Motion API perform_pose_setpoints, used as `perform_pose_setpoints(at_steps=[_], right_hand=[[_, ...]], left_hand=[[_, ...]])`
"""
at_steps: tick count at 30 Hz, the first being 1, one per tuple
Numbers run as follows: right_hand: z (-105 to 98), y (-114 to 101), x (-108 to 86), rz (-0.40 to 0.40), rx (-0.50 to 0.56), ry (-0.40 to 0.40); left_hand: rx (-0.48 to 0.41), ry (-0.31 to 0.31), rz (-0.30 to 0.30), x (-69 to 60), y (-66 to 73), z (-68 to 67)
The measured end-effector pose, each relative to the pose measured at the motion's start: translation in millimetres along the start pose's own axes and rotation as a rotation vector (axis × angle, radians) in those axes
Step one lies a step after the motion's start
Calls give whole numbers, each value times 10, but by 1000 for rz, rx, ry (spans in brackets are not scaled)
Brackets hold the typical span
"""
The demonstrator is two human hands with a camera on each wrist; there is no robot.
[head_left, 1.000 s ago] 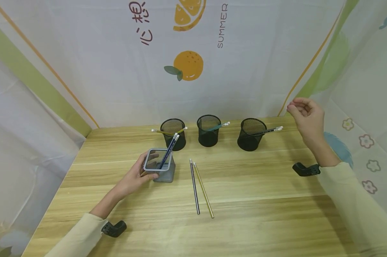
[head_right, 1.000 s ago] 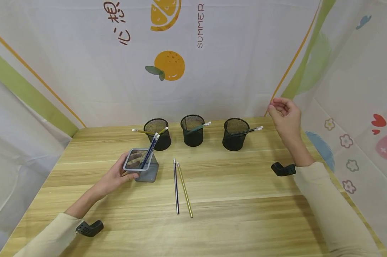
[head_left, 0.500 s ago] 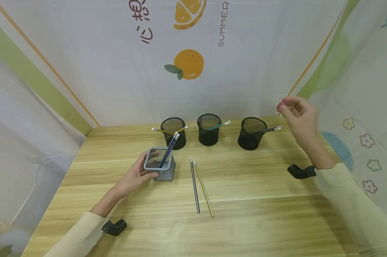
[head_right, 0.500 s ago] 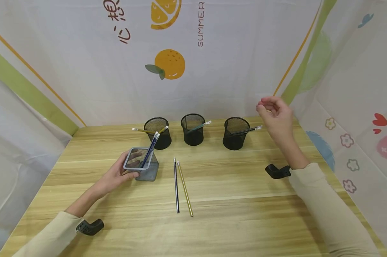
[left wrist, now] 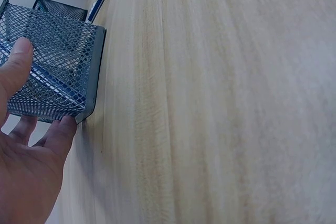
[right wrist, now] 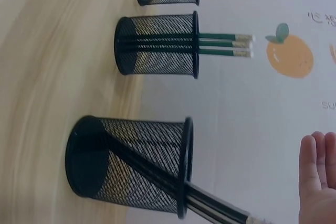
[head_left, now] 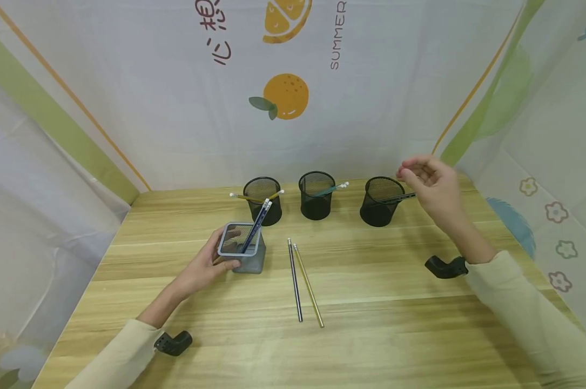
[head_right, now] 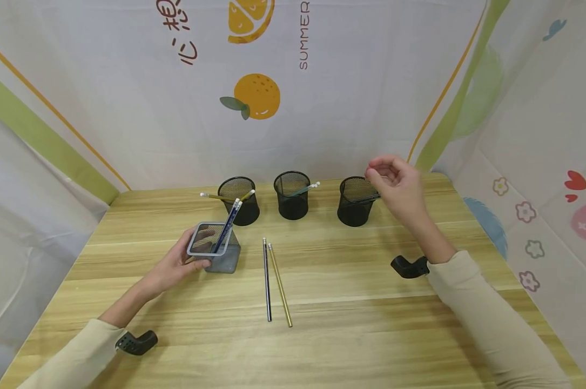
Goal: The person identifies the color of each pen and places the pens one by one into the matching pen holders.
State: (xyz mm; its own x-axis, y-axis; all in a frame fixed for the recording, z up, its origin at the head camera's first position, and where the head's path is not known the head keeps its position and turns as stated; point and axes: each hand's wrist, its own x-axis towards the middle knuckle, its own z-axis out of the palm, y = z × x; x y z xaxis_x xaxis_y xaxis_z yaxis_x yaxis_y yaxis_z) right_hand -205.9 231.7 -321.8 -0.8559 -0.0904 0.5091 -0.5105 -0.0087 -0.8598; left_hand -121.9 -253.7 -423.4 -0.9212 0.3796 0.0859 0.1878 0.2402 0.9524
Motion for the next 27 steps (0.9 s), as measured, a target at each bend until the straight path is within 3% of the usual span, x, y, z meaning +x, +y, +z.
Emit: perform_pose_setpoints(at_steps=[4,15,27], right_hand=[[61,28,-61,24,2,-51],[236,170,-205,35,-166,-215],[445,318,-286,198,-365,-448]], left_hand=[[0,-1,3,-3,-1,0],[-8,-1,3,-6,-4,-1],[-3,5,-9,-2,10,5]])
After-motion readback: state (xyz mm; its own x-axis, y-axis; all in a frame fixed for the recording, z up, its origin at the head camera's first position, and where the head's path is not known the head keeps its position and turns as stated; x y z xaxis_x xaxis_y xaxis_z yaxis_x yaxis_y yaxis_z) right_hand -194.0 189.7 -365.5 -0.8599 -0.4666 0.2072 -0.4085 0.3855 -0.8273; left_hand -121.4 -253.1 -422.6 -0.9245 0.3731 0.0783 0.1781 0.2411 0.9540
